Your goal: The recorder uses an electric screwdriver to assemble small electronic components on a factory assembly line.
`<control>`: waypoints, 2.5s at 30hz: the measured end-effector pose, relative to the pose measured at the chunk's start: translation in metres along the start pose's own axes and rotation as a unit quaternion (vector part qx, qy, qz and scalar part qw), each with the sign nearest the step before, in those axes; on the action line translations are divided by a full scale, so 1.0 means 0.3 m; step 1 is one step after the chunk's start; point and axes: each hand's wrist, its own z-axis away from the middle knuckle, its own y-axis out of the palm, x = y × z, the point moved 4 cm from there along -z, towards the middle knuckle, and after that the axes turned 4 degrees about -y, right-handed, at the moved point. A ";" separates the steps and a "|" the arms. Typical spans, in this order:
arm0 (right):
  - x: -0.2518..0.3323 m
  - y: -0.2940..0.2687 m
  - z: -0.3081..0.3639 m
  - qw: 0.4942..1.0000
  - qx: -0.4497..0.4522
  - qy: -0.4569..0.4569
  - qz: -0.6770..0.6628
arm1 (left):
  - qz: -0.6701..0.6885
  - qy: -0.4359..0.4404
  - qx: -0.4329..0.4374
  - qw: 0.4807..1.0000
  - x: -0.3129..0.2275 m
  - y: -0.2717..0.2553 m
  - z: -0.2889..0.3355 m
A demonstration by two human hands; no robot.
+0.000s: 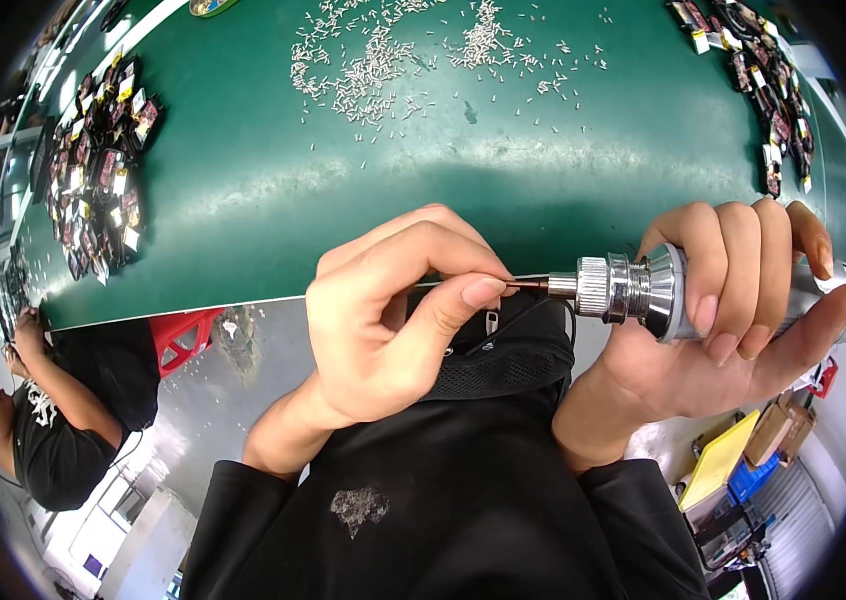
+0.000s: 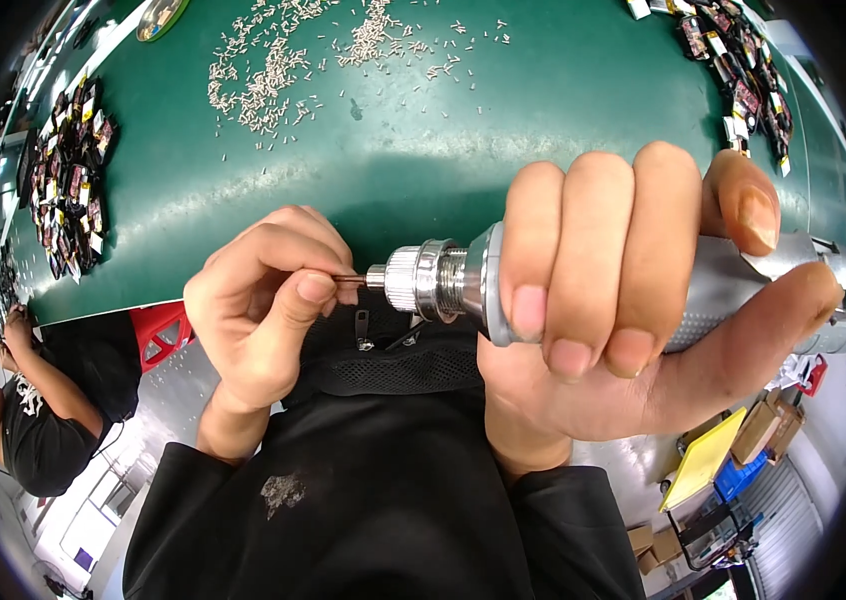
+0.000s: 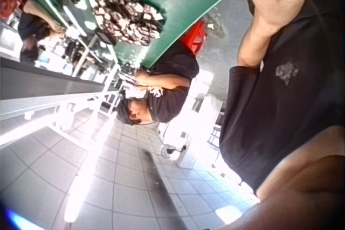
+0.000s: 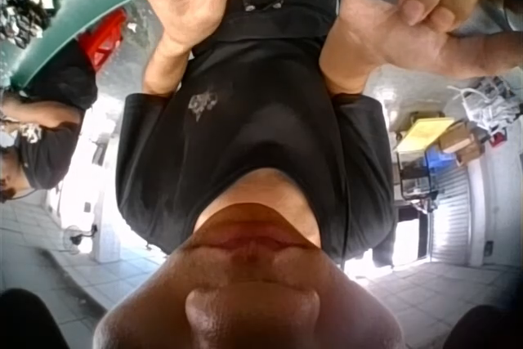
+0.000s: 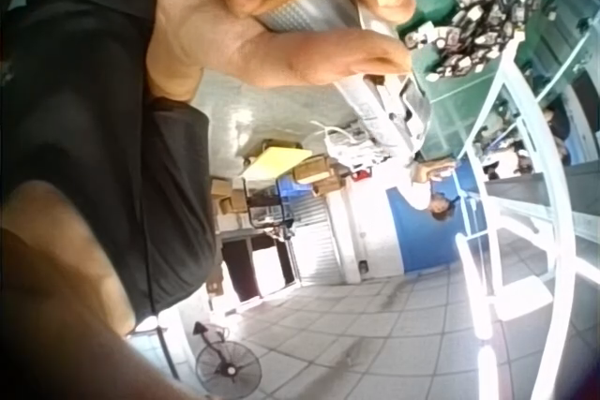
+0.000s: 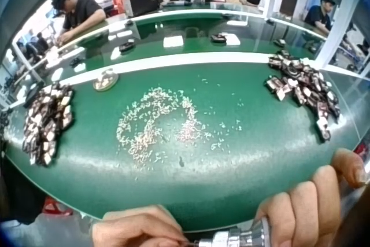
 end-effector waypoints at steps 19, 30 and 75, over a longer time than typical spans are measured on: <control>-0.071 -0.126 -0.002 0.989 -0.142 -0.006 0.036 | -0.532 0.180 -0.229 0.795 -0.336 -0.502 -0.178; -0.109 -0.147 0.024 0.991 -0.131 0.019 0.020 | -0.709 -0.160 -0.372 0.577 -0.431 -1.524 -0.707; -0.189 -0.099 0.262 0.964 -0.128 0.214 0.094 | -0.594 0.280 0.101 0.747 -0.059 0.036 -0.058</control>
